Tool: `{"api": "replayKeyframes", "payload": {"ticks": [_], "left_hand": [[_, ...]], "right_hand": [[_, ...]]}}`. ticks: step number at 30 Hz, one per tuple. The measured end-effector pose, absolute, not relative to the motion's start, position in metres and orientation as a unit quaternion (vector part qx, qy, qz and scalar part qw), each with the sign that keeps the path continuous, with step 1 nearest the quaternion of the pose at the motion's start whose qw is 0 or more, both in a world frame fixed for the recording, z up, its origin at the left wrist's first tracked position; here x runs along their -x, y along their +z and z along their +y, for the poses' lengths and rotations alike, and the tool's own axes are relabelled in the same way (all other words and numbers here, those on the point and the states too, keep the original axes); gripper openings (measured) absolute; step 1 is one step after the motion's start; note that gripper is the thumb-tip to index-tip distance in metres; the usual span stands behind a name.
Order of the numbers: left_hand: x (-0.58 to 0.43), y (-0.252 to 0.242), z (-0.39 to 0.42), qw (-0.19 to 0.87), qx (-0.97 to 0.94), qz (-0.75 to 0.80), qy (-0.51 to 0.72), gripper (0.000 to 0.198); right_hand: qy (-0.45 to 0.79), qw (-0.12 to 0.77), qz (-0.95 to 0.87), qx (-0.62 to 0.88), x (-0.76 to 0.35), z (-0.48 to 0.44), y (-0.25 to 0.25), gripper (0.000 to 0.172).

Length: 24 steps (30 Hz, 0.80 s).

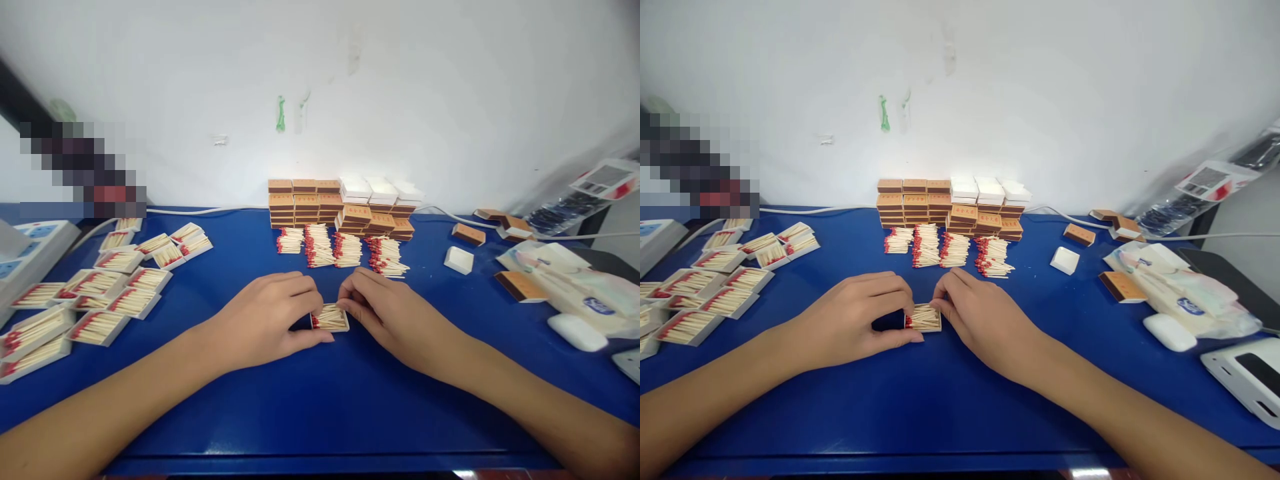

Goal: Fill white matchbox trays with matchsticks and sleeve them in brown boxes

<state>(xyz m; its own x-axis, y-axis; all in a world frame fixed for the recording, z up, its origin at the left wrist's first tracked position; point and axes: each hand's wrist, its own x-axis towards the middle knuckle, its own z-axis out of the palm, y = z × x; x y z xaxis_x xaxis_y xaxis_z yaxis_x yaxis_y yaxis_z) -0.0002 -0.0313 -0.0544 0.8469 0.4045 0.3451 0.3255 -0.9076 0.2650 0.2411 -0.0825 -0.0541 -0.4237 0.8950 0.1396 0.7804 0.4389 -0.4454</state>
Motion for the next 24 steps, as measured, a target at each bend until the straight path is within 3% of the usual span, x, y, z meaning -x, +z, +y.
{"api": "replayKeyframes", "payload": {"ticks": [14, 24], "left_hand": [[0.0008, -0.0561, -0.0309, 0.089, -0.957, 0.186, 0.204, 0.028], [0.0008, -0.0552, -0.0302, 0.085, -0.959, 0.175, 0.207, 0.028]], "right_hand": [[0.112, 0.211, -0.866, 0.44, -0.2438, -0.0864, -0.0523, 0.015], [0.195, 0.197, -0.872, 0.403, -0.2405, -0.0921, -0.0494, 0.021]]}}
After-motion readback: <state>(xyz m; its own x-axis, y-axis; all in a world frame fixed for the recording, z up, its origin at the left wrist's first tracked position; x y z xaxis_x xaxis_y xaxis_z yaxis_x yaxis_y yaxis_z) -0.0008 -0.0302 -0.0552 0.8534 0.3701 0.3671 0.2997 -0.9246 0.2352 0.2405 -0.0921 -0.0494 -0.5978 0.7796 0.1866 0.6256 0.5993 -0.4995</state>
